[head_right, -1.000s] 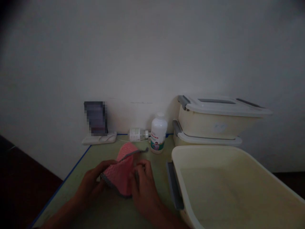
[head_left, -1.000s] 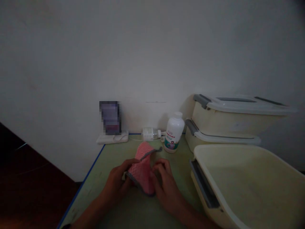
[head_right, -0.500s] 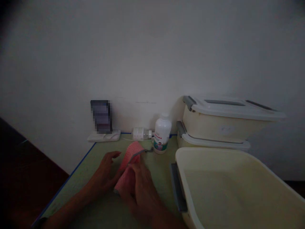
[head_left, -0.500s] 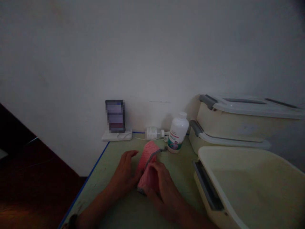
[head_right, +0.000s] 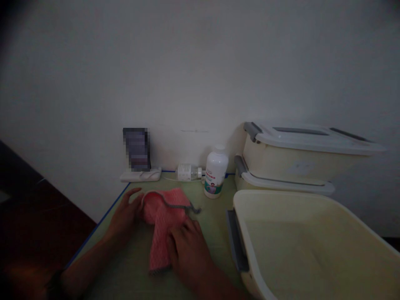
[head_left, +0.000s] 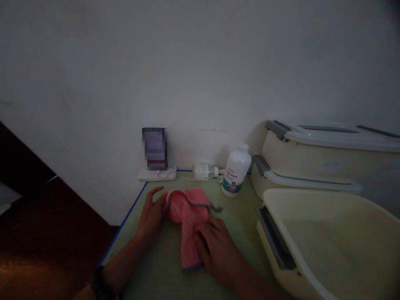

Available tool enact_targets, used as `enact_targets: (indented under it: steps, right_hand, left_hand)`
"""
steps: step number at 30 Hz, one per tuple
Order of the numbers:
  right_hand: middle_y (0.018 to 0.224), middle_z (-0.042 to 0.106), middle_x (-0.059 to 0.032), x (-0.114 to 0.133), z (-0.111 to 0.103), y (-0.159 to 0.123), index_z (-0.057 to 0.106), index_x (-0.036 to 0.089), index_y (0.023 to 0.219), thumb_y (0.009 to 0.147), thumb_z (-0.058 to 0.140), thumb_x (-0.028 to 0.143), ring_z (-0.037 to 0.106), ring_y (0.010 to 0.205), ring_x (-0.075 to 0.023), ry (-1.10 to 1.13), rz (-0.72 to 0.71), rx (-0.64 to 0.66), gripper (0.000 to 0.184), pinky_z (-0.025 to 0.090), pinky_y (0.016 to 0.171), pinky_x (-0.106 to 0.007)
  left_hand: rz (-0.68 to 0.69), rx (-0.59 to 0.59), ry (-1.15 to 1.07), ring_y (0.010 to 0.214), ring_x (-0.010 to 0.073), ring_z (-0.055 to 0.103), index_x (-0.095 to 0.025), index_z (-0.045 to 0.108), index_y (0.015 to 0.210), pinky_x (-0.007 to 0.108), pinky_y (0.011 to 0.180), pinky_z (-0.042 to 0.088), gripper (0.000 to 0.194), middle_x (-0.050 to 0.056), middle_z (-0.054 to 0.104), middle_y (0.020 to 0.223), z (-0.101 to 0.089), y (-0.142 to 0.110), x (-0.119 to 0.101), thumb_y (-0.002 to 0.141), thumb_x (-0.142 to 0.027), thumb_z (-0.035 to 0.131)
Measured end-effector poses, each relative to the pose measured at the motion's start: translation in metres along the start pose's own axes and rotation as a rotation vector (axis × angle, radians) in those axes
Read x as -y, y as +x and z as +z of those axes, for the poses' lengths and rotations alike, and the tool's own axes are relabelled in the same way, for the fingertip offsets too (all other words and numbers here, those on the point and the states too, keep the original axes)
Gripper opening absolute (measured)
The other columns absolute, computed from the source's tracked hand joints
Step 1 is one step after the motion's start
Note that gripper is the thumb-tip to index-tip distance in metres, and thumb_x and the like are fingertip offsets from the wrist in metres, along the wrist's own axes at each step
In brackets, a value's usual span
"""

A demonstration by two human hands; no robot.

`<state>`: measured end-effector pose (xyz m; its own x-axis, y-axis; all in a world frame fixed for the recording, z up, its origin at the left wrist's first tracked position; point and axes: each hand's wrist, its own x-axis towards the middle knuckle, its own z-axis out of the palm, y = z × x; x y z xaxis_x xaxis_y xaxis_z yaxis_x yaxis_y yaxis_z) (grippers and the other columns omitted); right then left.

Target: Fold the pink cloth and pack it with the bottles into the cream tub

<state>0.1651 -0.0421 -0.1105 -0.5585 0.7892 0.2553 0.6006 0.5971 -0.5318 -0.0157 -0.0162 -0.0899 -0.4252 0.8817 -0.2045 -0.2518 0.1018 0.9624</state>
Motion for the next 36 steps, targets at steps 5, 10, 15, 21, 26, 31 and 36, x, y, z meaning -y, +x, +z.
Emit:
enact_targets:
  steps: [5, 10, 15, 21, 26, 31, 36]
  right_hand:
    - [0.092, 0.065, -0.0061, 0.002, 0.001, -0.005, 0.056, 0.018, 0.098, 0.089, 0.036, 0.02, 0.058, 0.082, -0.0211, 0.104, 0.145, -0.034, 0.022, 0.044, 0.077, -0.038]
    - [0.109, 0.063, -0.0063, 0.0, 0.0, -0.006, 0.053, 0.019, 0.113, 0.088, 0.036, 0.018, 0.058, 0.095, -0.0195, 0.176, 0.155, -0.076, 0.03, 0.043, 0.084, -0.035]
    - [0.088, 0.067, -0.0053, -0.001, -0.001, -0.007, 0.06, 0.02, 0.092, 0.086, 0.038, 0.016, 0.062, 0.078, -0.021, 0.041, 0.174, 0.027, 0.024, 0.047, 0.071, -0.036]
    - [0.103, 0.056, -0.0098, -0.004, 0.001, -0.011, 0.052, 0.019, 0.103, 0.083, 0.047, 0.025, 0.054, 0.097, -0.0226, 0.048, 0.139, -0.231, 0.021, 0.045, 0.084, -0.041]
    - [0.137, 0.029, -0.0133, -0.014, 0.008, -0.01, 0.031, 0.019, 0.131, 0.073, 0.056, 0.02, 0.028, 0.127, -0.025, 0.098, 0.108, -0.35, 0.063, 0.032, 0.101, -0.045]
    - [0.127, 0.048, -0.006, -0.015, 0.002, -0.007, 0.057, 0.022, 0.097, 0.072, 0.046, 0.006, 0.034, 0.124, -0.0226, 0.255, 0.012, -0.183, 0.032, 0.029, 0.102, -0.043]
    - [0.071, 0.059, 0.0006, -0.008, -0.008, -0.004, 0.054, 0.02, 0.08, 0.084, 0.043, 0.031, 0.055, 0.067, -0.0149, 0.798, 0.37, -0.371, 0.016, 0.045, 0.06, -0.026]
  left_hand:
    - [-0.012, 0.352, -0.102, 0.089, 0.0231, 0.064, -0.027, 0.027, 0.128, 0.039, 0.073, 0.051, 0.062, 0.01, 0.064, 0.105, -0.002, 0.002, 0.001, 0.076, -0.045, 0.056]
    - [0.085, 0.513, 0.151, 0.104, 0.0232, 0.058, -0.029, 0.025, 0.129, 0.037, 0.083, 0.048, 0.095, 0.011, 0.05, 0.129, -0.011, 0.007, 0.01, 0.051, -0.018, 0.078]
    - [0.045, 0.35, 0.391, 0.086, 0.0244, 0.064, -0.016, 0.054, 0.105, 0.037, 0.077, 0.048, 0.046, 0.011, 0.068, 0.099, -0.014, 0.008, 0.0, 0.062, -0.03, 0.065]
    - [0.055, 0.212, 0.169, 0.071, 0.0184, 0.062, -0.016, 0.065, 0.078, 0.026, 0.065, 0.046, 0.024, 0.002, 0.069, 0.076, -0.009, -0.002, -0.013, 0.058, -0.031, 0.066]
    - [-0.016, 0.422, 0.128, 0.051, 0.0125, 0.052, -0.016, 0.06, 0.056, 0.022, 0.05, 0.04, 0.018, -0.003, 0.057, 0.053, -0.008, -0.007, -0.013, 0.056, -0.032, 0.067]
    - [-0.098, 0.6, 0.118, 0.04, 0.0096, 0.039, -0.017, 0.049, 0.041, 0.022, 0.041, 0.033, 0.024, -0.005, 0.043, 0.039, -0.013, -0.009, -0.011, 0.053, -0.03, 0.065]
    - [-0.115, 0.337, -0.138, 0.062, 0.0212, 0.058, -0.022, 0.061, 0.067, 0.031, 0.057, 0.047, 0.018, 0.001, 0.062, 0.062, -0.02, -0.005, -0.018, 0.051, -0.029, 0.061]
